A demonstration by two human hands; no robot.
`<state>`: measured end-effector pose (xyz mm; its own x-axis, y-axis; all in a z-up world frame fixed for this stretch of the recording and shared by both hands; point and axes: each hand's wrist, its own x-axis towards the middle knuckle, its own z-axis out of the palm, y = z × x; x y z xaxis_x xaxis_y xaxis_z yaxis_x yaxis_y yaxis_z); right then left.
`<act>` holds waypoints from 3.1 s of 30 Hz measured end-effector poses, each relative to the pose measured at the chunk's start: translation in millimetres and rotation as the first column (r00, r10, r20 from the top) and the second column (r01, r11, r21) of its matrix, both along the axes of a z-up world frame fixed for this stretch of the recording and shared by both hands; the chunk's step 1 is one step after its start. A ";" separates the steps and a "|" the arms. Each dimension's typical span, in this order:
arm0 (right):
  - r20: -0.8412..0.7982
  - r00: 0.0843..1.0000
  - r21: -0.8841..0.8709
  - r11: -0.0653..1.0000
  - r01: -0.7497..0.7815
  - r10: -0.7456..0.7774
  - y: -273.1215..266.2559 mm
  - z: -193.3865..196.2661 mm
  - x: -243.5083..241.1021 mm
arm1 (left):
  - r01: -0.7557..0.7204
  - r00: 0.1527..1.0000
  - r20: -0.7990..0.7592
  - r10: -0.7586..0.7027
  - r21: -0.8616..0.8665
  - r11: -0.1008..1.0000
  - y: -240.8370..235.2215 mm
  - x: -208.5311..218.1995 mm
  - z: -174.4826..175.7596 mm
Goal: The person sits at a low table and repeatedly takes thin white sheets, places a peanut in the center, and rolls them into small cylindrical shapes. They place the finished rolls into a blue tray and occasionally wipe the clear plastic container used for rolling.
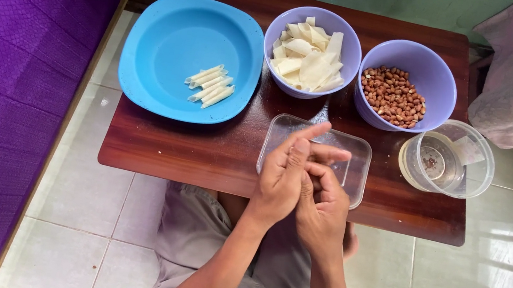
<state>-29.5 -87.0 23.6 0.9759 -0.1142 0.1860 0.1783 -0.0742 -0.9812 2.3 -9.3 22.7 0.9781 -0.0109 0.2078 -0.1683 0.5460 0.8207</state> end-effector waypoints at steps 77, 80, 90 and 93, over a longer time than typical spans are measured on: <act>-0.113 0.646 -0.944 0.121 -0.306 0.755 139.0 15.1 243.4 | -0.214 0.933 0.170 0.318 0.971 0.107 233.8 98.6 -14.0; -0.117 0.664 -0.941 0.131 -0.312 0.738 137.3 12.8 246.4 | -0.188 0.939 0.152 0.310 0.978 0.091 233.1 100.0 -13.9; -0.165 0.665 -0.936 0.098 -0.339 0.729 137.2 12.3 247.0 | -0.175 0.942 0.132 0.310 0.978 0.115 232.5 101.0 -14.9; -0.167 0.666 -0.937 0.093 -0.336 0.727 138.2 15.9 245.5 | -0.196 0.941 0.152 0.303 0.974 0.118 233.5 100.3 -14.0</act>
<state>216.0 51.1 39.5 0.5648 0.8253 0.0007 0.7968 -0.5451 -0.2607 102.5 224.2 8.7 0.9798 0.0987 0.1737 -0.0377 -0.7626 0.6458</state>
